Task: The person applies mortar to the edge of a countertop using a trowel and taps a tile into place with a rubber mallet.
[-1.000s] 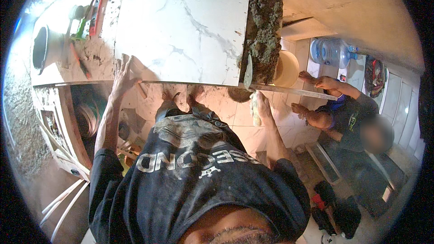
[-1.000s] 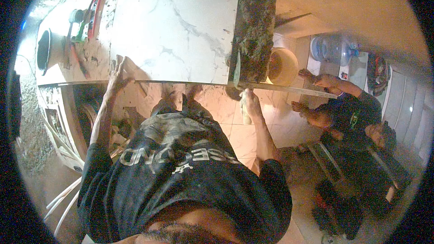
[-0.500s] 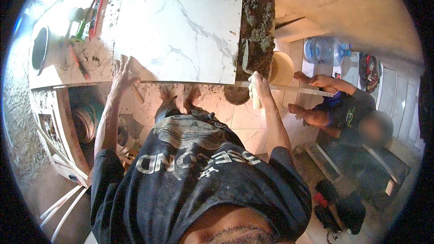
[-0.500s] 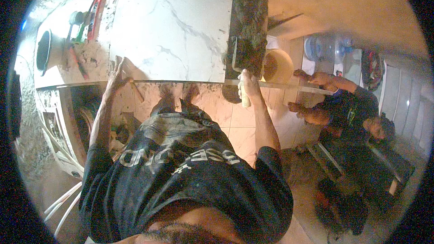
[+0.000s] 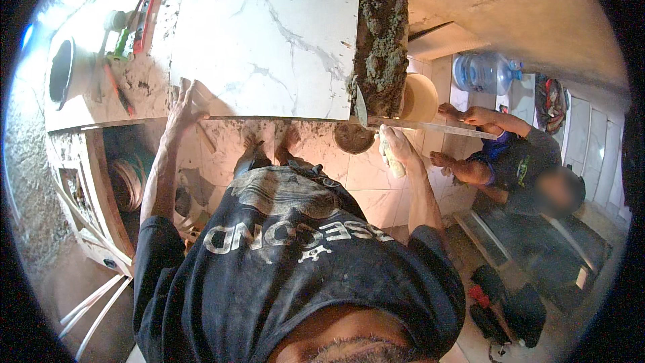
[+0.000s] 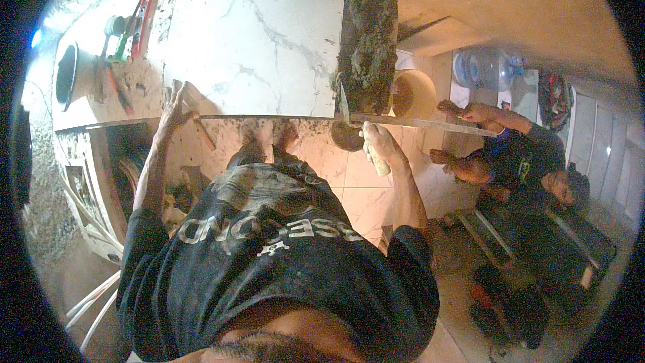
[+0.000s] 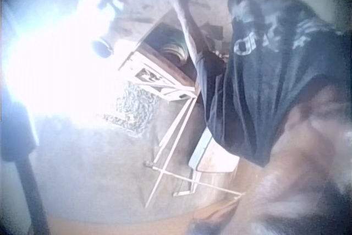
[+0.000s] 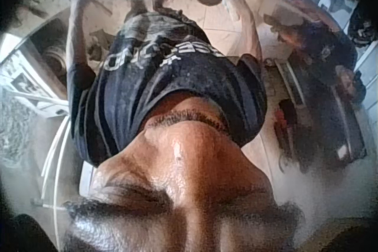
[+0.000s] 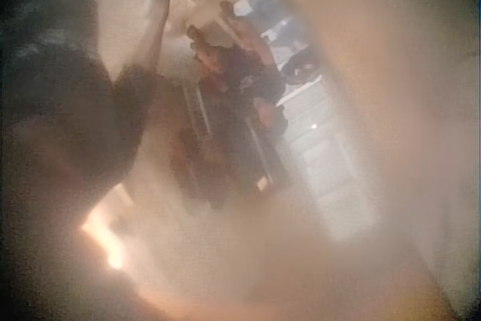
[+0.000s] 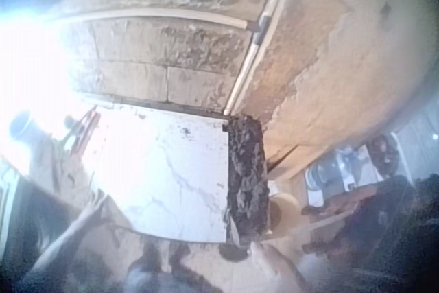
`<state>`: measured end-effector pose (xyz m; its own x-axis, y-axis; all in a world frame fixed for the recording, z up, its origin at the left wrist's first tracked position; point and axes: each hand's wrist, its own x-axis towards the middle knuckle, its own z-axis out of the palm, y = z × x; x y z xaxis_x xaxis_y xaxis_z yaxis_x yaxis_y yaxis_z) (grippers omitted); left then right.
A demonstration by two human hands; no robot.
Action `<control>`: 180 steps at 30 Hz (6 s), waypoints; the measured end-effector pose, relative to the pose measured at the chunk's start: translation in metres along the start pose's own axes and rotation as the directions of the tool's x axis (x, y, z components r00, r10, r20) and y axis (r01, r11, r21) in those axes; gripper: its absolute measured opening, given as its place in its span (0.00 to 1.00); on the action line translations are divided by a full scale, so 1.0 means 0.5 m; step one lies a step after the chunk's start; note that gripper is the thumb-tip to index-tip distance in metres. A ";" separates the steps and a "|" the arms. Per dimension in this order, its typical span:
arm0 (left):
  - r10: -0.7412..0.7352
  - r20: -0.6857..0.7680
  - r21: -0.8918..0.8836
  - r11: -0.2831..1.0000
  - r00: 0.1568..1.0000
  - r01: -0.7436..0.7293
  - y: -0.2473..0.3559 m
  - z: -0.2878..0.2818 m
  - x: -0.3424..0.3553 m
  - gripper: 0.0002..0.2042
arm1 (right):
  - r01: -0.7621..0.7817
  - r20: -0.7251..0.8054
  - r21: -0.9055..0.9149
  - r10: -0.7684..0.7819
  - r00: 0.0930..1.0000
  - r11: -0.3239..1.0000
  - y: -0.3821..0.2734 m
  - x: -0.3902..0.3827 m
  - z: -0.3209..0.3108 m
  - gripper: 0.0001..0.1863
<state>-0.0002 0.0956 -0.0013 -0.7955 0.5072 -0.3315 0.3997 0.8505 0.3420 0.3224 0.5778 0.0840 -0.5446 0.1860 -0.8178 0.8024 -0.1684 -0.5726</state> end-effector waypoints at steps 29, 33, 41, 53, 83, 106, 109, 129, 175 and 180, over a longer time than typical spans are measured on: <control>-0.033 -0.043 -0.008 0.999 0.999 0.033 0.026 -0.003 -0.004 0.51 | 0.228 -0.357 -0.113 -0.254 0.899 0.967 0.057 0.072 0.140 0.22; -0.004 -0.041 0.026 1.000 0.999 0.005 0.003 0.010 0.004 0.52 | 0.182 -0.382 -0.215 -0.255 0.888 0.959 0.074 0.065 0.194 0.18; 0.049 -0.039 0.054 0.997 0.998 -0.047 0.014 -0.003 0.004 0.50 | -0.018 -0.247 -0.013 0.014 0.969 1.000 -0.050 -0.131 0.067 0.17; 0.056 -0.007 0.045 0.997 0.998 -0.056 0.025 -0.003 -0.005 0.45 | -0.529 -0.197 -0.373 0.491 0.848 0.763 -0.216 -0.070 0.078 0.17; 0.070 0.113 -0.025 0.997 0.991 -0.067 0.027 -0.007 -0.001 0.40 | -0.085 -0.353 0.033 0.091 0.931 0.996 -0.196 -0.038 0.117 0.17; -0.113 -0.064 -0.158 0.982 0.992 0.102 0.307 0.082 -0.100 0.42 | 0.169 -0.174 0.254 -0.126 0.977 0.952 0.102 0.054 0.068 0.22; -0.125 -0.130 -0.082 0.990 0.984 0.115 0.327 0.114 -0.108 0.43 | 0.159 -0.152 0.334 -0.114 0.982 0.929 0.097 0.066 0.087 0.22; -0.102 -0.189 0.184 0.973 0.977 0.137 0.297 0.146 -0.079 0.40 | 0.122 -0.056 0.248 -0.112 0.992 0.961 0.053 0.096 0.067 0.22; -0.098 -0.180 0.078 0.990 0.979 0.114 0.308 0.124 -0.074 0.40 | 0.210 -0.208 0.154 -0.177 0.962 0.965 -0.180 0.163 -0.053 0.22; -0.108 -0.185 0.094 0.987 0.977 0.127 0.296 0.145 -0.076 0.41 | 0.215 -0.221 0.195 -0.171 0.960 0.957 -0.059 0.158 0.016 0.23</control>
<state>0.1224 0.2123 -0.0018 -0.9045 0.3779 -0.1977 0.3368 0.9173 0.2127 0.2538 0.5899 0.0359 -0.6060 0.4216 -0.6746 0.6031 -0.3094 -0.7352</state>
